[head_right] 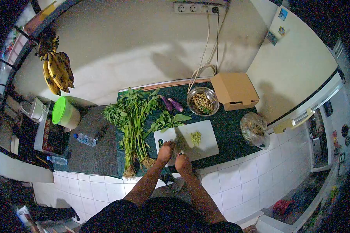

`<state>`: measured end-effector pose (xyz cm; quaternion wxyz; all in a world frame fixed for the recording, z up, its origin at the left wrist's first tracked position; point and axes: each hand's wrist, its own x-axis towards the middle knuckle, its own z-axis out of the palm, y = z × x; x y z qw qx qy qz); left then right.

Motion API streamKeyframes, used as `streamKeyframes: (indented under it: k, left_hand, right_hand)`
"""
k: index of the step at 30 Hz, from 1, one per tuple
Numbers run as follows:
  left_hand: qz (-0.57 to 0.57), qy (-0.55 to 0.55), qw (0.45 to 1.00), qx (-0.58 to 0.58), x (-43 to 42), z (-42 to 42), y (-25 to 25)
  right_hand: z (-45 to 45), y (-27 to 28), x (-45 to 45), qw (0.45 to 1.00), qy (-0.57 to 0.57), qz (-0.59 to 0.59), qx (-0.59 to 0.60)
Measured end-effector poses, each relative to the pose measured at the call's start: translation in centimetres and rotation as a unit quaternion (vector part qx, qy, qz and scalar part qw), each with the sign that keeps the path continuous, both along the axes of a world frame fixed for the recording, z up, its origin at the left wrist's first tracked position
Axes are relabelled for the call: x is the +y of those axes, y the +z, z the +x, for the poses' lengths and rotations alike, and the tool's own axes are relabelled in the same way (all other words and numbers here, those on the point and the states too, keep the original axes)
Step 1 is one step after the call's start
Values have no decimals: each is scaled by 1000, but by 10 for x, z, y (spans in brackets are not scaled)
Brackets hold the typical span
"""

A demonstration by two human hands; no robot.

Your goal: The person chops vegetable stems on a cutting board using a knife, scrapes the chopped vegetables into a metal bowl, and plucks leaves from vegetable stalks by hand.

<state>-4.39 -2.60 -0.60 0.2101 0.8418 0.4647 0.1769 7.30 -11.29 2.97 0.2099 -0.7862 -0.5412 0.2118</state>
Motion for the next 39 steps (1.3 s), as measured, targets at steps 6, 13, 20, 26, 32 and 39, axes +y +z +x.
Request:
streamKeyframes:
  k: [6, 13, 20, 26, 32, 39]
  left_hand:
    - [39, 10, 999, -1, -4, 4, 17]
    - [39, 18, 999, -8, -4, 1, 11]
    - [3, 65, 995, -73, -6, 2, 21]
    - [-42, 53, 993, -93, 4, -2, -3]
    - [9, 40, 999, -7, -1, -3, 8]
    - [-18, 41, 998, 41, -5, -11, 19]
  right_hand:
    - [-4, -14, -25, 996, 54, 65, -31]
    - [3, -43, -9, 985, 19, 125, -116]
    - [4, -66, -21, 991, 69, 105, -53]
    - [2, -30, -19, 993, 55, 77, -72]
    - [2, -38, -31, 947, 137, 215, -196]
    - [2, -3, -24, 977, 130, 153, -69]
